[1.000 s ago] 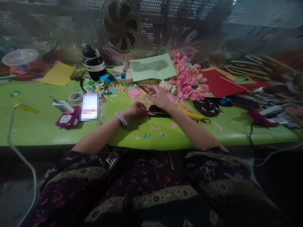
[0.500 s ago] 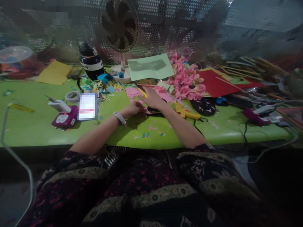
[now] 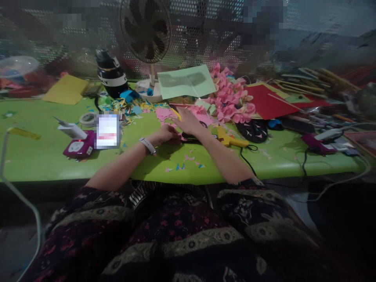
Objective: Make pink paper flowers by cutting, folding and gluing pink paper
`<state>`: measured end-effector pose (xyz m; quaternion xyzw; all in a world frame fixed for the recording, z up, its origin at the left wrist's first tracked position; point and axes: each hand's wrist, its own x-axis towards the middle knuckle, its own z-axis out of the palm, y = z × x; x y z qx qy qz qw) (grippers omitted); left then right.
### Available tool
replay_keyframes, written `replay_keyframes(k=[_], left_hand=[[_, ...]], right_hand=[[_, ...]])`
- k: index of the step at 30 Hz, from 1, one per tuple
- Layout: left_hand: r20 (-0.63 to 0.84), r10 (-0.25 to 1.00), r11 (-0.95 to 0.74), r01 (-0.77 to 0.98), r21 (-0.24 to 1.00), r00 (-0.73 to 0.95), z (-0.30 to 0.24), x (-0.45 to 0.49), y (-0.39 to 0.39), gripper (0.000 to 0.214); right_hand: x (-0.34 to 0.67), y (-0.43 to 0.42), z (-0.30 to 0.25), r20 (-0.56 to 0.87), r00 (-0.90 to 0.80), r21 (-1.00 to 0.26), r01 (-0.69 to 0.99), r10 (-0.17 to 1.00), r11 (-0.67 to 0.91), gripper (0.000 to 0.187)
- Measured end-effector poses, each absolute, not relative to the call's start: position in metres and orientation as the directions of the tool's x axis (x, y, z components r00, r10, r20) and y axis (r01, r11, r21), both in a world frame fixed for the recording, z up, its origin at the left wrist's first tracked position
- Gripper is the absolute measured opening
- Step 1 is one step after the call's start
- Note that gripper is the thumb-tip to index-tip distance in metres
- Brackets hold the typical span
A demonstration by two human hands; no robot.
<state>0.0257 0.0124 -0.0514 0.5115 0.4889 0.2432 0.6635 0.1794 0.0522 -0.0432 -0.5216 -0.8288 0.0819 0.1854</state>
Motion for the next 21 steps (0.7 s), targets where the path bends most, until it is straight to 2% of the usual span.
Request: replay_keyframes(k=[3, 10, 15, 21], left_hand=[[-0.398, 0.825, 0.353, 0.184, 0.917, 0.401, -0.0509, 0.0266, 0.0122, 0.02], [-0.396, 0.826, 0.349, 0.189, 0.918, 0.4, -0.05, 0.028, 0.0115, 0.021], [-0.403, 0.832, 0.349, 0.205, 0.914, 0.382, -0.0486, 0.0284, 0.0105, 0.021], [-0.411, 0.836, 0.345, 0.233, 0.909, 0.363, -0.0437, 0.029, 0.0065, 0.018]], right_hand=[[0.1785, 0.0523, -0.0435, 0.186, -0.346, -0.35, 0.851, 0.92, 0.391, 0.066], [0.1776, 0.0531, -0.0448, 0.192, -0.349, -0.373, 0.839, 0.917, 0.397, 0.064], [0.1758, 0.0499, -0.0398, 0.134, -0.33, -0.351, 0.866, 0.934, 0.356, 0.063], [0.1753, 0.049, -0.0366, 0.134, -0.34, -0.322, 0.873, 0.931, 0.365, 0.057]])
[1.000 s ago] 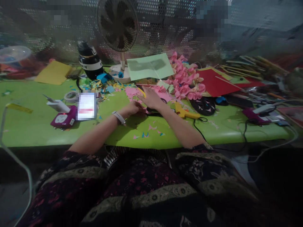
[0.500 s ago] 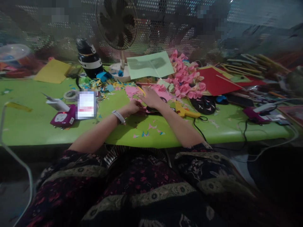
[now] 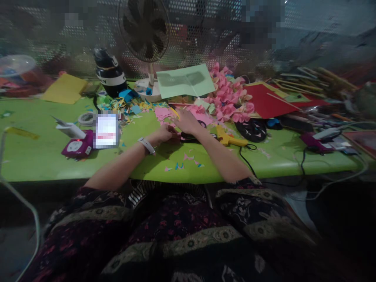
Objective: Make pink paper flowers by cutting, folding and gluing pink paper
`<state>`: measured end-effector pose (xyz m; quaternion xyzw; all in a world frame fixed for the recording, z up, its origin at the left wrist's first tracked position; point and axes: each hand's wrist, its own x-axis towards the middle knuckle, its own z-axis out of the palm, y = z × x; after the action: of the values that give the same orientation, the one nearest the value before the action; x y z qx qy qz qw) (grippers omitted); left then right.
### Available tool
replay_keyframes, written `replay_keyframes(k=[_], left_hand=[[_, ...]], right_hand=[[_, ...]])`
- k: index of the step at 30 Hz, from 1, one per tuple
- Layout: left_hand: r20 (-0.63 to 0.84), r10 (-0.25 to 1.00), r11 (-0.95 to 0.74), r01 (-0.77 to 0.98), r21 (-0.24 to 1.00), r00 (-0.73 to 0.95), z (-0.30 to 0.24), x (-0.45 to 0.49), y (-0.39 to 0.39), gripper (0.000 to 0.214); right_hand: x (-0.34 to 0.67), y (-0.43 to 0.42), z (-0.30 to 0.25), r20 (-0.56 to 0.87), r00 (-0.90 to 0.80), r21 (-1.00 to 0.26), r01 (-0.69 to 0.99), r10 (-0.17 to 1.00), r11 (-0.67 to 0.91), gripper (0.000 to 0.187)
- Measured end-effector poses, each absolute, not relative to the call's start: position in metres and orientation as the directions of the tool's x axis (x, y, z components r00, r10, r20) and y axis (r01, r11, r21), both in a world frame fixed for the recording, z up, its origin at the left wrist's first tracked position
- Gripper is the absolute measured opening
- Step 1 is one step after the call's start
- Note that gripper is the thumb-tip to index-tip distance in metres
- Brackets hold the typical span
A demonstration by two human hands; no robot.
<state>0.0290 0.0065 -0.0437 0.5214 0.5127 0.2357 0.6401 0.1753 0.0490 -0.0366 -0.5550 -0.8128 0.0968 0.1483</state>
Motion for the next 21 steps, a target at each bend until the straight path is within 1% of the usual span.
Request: replay_keyframes(k=[4, 12, 21], left_hand=[[-0.402, 0.84, 0.331, 0.242, 0.912, 0.364, -0.0449, 0.0286, 0.0068, 0.018], [-0.389, 0.85, 0.323, 0.231, 0.918, 0.356, -0.0463, 0.0304, 0.0067, 0.019], [-0.387, 0.842, 0.322, 0.225, 0.92, 0.376, -0.0521, 0.0296, 0.0107, 0.014]], right_hand=[[0.1749, 0.0493, -0.037, 0.13, -0.336, -0.29, 0.887, 0.933, 0.36, 0.054], [0.1756, 0.0529, -0.0445, 0.183, -0.349, -0.3, 0.87, 0.919, 0.391, 0.044], [0.1743, 0.0507, -0.0398, 0.151, -0.345, -0.259, 0.891, 0.926, 0.374, 0.041]])
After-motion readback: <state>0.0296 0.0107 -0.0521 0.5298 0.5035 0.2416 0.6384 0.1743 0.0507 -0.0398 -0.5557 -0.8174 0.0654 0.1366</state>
